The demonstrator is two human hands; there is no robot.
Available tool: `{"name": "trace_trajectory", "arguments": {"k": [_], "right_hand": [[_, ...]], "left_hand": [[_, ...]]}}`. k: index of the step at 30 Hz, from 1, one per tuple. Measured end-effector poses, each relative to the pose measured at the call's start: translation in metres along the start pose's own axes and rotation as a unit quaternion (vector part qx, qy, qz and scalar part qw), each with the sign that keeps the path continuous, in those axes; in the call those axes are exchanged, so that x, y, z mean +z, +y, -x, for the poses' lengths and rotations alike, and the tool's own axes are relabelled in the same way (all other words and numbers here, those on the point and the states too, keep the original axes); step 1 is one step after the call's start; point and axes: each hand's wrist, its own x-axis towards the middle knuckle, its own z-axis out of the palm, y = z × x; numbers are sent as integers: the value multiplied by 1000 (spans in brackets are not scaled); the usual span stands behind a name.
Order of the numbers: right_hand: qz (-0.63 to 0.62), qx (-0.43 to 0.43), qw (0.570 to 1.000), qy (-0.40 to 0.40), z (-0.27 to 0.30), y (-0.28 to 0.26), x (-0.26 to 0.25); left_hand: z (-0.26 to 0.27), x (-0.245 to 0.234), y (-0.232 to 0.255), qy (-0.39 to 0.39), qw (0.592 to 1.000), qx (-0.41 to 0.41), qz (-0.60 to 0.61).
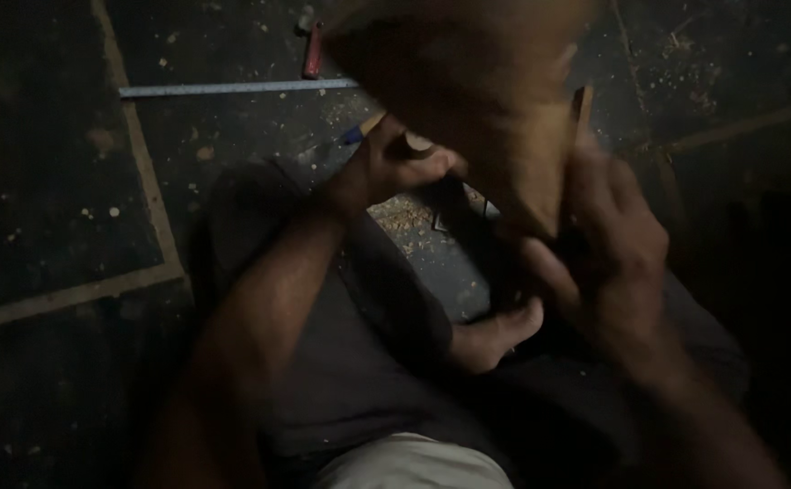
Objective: The person shapes a piece of wood using a wooden mallet and a chisel. They hold the wood with their hands and feet, using the tools to carve out sections and remove shavings.
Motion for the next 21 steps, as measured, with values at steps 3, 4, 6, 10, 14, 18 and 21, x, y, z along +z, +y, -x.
{"name": "trace_trajectory", "arguments": {"k": [3,4,6,10,14,18,21], "right_hand": [[-428,428,796,6,-6,12,28],[-292,334,895,-48,-6,14,26],[17,123,983,-138,-5,13,25],[-74,226,968,-84,0,10,28],[-174,187,967,2,24,13,16],[-177,267,947,28,42,13,3],[-206,276,938,39,47,16,-2]], "left_hand": [[-24,8,-5,23,971,31,-234],[-33,11,-8,37,942,71,-325],[-35,14,-11,87,932,129,-327],[-40,22,-7,104,885,116,-439],[-47,10,13,125,855,98,-493],[-47,5,34,231,941,179,-173],[-45,3,41,231,949,190,-101]]}}
